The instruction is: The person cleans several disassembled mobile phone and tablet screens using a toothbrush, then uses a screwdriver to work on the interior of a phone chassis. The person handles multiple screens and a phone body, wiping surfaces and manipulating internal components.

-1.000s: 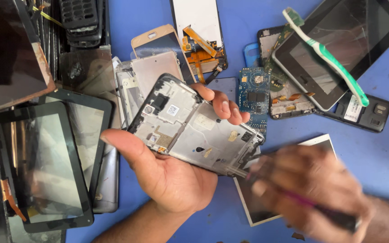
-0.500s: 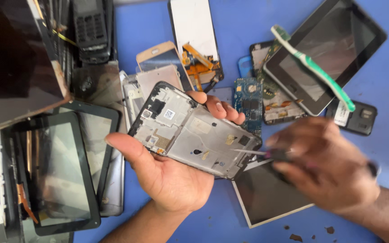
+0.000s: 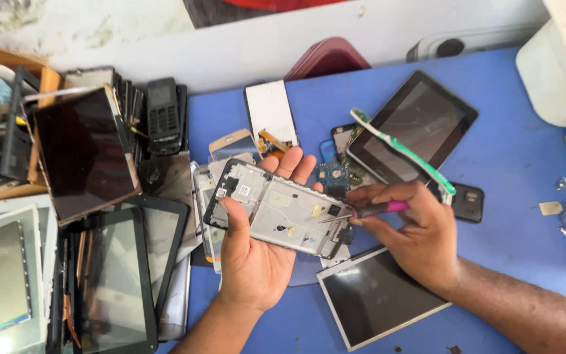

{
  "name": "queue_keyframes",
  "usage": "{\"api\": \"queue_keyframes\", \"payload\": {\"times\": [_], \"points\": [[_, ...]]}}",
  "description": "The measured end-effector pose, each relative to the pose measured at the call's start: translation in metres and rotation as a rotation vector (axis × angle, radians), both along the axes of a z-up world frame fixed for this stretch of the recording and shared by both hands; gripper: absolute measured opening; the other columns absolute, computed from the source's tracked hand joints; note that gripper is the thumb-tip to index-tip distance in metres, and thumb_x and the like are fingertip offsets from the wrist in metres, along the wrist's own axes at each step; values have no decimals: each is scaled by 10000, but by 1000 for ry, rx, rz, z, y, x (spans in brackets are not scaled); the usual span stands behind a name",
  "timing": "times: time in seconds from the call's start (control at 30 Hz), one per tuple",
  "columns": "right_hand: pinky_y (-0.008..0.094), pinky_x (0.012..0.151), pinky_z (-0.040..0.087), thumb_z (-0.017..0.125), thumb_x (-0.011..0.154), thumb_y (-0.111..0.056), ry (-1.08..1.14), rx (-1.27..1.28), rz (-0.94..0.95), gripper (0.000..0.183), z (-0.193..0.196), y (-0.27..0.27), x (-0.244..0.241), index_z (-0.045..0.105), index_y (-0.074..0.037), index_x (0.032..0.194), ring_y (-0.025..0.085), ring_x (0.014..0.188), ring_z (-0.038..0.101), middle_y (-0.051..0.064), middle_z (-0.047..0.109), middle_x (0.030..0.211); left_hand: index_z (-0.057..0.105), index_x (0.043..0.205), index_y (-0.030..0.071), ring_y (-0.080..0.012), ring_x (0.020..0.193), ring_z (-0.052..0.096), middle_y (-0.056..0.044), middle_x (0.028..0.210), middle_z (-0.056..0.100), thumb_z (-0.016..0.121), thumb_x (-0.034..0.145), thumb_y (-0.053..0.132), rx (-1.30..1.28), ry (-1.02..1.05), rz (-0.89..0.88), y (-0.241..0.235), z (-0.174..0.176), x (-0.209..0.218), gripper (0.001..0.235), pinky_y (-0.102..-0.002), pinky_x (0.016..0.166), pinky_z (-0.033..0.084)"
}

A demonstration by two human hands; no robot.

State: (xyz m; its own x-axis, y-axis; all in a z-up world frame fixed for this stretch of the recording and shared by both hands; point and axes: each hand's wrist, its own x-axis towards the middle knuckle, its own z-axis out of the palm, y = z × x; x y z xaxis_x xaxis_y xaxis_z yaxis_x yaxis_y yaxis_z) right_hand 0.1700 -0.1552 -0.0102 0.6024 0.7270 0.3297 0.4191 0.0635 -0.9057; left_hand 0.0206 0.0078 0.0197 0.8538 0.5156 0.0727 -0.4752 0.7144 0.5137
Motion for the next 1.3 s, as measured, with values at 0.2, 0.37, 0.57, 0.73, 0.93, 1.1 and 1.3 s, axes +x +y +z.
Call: {"api": "queue_keyframes", "payload": {"times": [0.2,0.37,0.57,0.73,0.93,1.1,1.3], "points": [[357,766,684,633,851,156,483,27,-66,237,-13,-3,1,530,17,1013,224,965,769,148,712,1086,320,1595,63,-370,1612,292,-227,1701,313,651,1061,212,164,23,-79,-7,1,1,645,-533,1330,241],[356,735,668,638,902,134,566,64,-47,198,-10,-5,3,526,27,1027,234,823,773,181,740,1014,134,1656,101,-318,1564,332,-195,1698,306,590,1036,78,363,132,-173,-16,1,3,770,-481,1292,274],[347,858,622,637,911,82,430,27,50,337,1,-2,-3,482,26,1204,230,985,721,155,670,1128,227,1639,24,-294,1496,466,-223,1605,460,537,1060,56,419,212,-116,-12,-3,1,658,-456,1263,366],[337,963,580,567,996,39,129,28,105,313,7,-3,-6,466,32,1293,238,1110,694,164,667,1206,406,1532,5,-275,1352,575,-195,1416,602,627,1003,-4,355,252,-28,-9,-11,-3,573,-457,1158,480],[293,803,617,614,990,25,-352,-37,54,284,15,-5,-8,540,6,1263,204,952,770,169,705,1168,548,1371,-31,-305,1250,685,-203,1285,700,653,1021,-12,343,257,73,-7,-11,-1,365,-484,1152,540],[250,674,631,621,962,44,-312,-96,137,388,14,-3,-12,522,43,1338,149,791,800,136,771,1054,545,1346,-44,-322,1219,698,-207,1274,701,650,979,-40,256,314,117,-6,-5,-1,382,-476,1108,552],[299,625,545,736,850,115,-701,91,13,311,28,-1,-6,665,-28,1117,173,714,687,93,694,930,547,1345,-64,-325,1192,702,-226,1253,699,652,982,-61,232,326,110,-3,-3,1,378,-467,1085,567]]}}
